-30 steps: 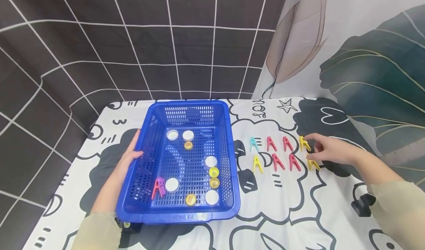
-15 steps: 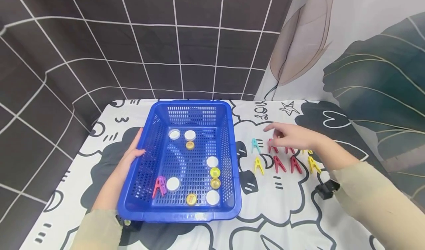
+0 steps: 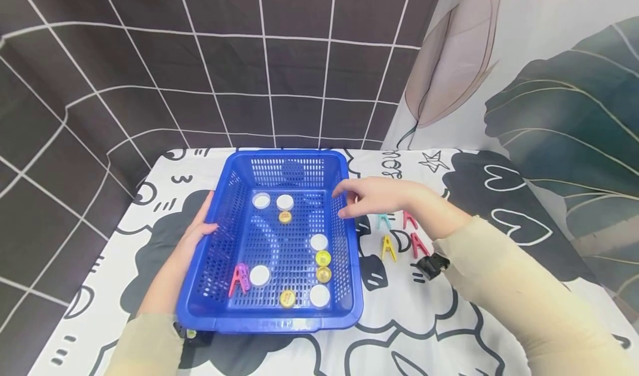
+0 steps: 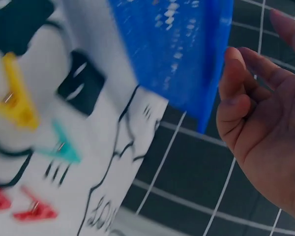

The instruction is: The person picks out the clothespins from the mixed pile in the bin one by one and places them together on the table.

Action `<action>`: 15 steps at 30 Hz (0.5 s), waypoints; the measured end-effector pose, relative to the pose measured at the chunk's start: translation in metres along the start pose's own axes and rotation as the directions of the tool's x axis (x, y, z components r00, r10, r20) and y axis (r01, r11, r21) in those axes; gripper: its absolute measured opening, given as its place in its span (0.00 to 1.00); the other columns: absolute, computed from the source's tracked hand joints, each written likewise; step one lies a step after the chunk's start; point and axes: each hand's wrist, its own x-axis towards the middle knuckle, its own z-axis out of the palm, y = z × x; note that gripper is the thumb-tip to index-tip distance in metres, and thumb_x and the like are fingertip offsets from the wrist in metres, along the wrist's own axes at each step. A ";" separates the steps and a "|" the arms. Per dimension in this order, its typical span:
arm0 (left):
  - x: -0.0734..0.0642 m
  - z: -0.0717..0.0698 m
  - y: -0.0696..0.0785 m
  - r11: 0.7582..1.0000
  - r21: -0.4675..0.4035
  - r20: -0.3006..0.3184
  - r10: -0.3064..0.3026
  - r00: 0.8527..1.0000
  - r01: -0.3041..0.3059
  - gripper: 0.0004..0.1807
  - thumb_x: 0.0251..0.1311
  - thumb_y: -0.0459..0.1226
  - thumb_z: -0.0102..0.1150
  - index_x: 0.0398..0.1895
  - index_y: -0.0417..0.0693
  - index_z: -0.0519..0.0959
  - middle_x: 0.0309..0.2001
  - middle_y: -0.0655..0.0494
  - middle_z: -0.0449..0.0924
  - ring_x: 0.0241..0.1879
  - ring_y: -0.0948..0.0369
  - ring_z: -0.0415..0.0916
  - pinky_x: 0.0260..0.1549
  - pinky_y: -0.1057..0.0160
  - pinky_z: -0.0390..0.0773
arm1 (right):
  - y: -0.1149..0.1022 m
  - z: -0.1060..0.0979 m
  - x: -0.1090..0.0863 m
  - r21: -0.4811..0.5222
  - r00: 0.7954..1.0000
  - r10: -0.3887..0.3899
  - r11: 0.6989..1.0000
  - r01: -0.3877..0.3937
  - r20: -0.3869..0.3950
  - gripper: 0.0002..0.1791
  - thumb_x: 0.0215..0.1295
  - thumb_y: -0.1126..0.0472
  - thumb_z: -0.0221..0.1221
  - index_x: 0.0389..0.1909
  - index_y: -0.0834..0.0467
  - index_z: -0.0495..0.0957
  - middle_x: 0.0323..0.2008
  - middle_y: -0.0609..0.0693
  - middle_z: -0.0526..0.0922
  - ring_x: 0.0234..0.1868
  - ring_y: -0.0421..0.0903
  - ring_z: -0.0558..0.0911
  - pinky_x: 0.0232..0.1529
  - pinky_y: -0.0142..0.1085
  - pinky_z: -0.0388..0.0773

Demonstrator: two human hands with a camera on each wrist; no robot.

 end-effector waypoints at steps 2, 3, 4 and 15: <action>0.000 0.000 0.000 1.000 -0.006 0.001 0.000 1.000 0.000 0.41 0.58 0.26 0.33 0.73 0.47 0.30 0.73 0.40 0.27 0.72 0.52 0.39 0.62 0.74 0.56 | -0.009 0.000 0.006 0.003 1.000 -0.015 1.000 0.015 0.021 0.30 0.59 0.47 0.59 0.58 0.58 0.69 0.29 0.47 0.77 0.30 0.43 0.75 0.32 0.36 0.73; -0.001 0.000 0.000 1.000 -0.010 0.000 -0.002 1.000 0.002 0.41 0.58 0.26 0.33 0.73 0.47 0.30 0.73 0.40 0.28 0.72 0.53 0.40 0.62 0.74 0.56 | -0.013 0.001 0.009 0.002 0.999 -0.022 1.000 0.022 0.028 0.29 0.59 0.47 0.59 0.58 0.58 0.69 0.29 0.46 0.77 0.30 0.42 0.75 0.32 0.36 0.73; -0.001 0.001 0.001 1.000 -0.015 -0.001 -0.003 1.000 0.003 0.41 0.58 0.26 0.33 0.73 0.47 0.30 0.73 0.40 0.28 0.71 0.54 0.41 0.61 0.74 0.57 | -0.017 0.002 0.012 0.001 0.999 -0.031 1.000 0.031 0.034 0.29 0.59 0.47 0.59 0.58 0.58 0.69 0.29 0.46 0.77 0.30 0.42 0.75 0.32 0.35 0.74; 0.000 0.000 0.001 1.000 -0.010 -0.013 -0.026 1.000 0.026 0.42 0.57 0.26 0.34 0.72 0.48 0.29 0.72 0.38 0.28 0.71 0.50 0.40 0.61 0.73 0.59 | -0.042 0.014 0.035 -0.045 0.993 -0.061 0.997 0.066 0.101 0.29 0.59 0.45 0.58 0.59 0.55 0.69 0.32 0.44 0.79 0.33 0.41 0.76 0.36 0.34 0.75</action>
